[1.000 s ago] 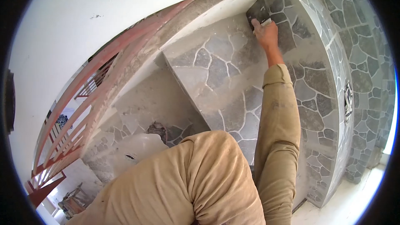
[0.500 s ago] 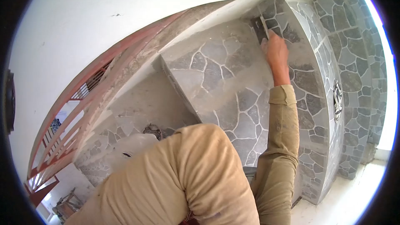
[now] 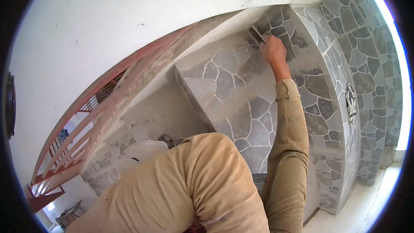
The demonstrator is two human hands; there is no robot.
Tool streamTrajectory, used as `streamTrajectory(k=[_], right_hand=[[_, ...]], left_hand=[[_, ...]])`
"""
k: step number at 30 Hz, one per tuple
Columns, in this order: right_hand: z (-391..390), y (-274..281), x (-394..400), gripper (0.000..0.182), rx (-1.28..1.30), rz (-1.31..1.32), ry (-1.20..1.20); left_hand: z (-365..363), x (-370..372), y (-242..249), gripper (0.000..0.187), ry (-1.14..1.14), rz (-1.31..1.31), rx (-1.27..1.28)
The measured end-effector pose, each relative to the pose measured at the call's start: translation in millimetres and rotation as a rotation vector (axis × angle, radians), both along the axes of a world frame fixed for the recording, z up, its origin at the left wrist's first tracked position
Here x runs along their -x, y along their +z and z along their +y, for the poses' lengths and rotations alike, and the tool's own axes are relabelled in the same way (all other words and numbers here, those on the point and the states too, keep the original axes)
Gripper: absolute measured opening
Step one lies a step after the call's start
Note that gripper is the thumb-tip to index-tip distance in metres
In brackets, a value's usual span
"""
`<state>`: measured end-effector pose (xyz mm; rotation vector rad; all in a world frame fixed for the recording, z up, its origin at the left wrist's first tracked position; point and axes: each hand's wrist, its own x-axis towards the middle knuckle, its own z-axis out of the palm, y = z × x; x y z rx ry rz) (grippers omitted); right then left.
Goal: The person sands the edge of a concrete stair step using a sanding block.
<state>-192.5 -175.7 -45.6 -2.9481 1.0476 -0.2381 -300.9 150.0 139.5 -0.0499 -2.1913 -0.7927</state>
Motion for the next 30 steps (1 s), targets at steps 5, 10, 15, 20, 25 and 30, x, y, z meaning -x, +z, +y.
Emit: streamTrajectory(k=[5, 10, 15, 20, 25, 30], right_hand=[[2.7, -27.3, -18.4, 0.025, 0.081, 0.074, -0.001], [62.5, -31.4, -9.6, 0.022, 0.036, 0.057, 0.307], [67.0, 14.7, -3.0, 0.031, -0.220, -0.041, 0.255], [-40.8, -17.7, 31.6, 0.031, -0.226, -0.288, 0.186], [9.5, -32.0, 18.6, 0.029, -0.828, -0.382, -0.288], [34.8, -9.6, 32.0, 0.024, -0.928, -0.251, -0.050]], left_hand=[[1.6, -3.5, -0.9, 0.039, 0.049, 0.053, -0.003], [5.1, -3.6, 5.5, 0.039, 0.051, 0.075, 0.023], [8.1, -11.1, 5.0, 0.038, 0.068, 0.095, 0.036], [9.5, -18.5, 4.8, 0.038, 0.103, 0.106, 0.031], [6.7, -17.2, 6.4, 0.037, 0.104, 0.119, 0.038], [4.0, -22.8, 2.7, 0.037, 0.126, 0.134, 0.026]])
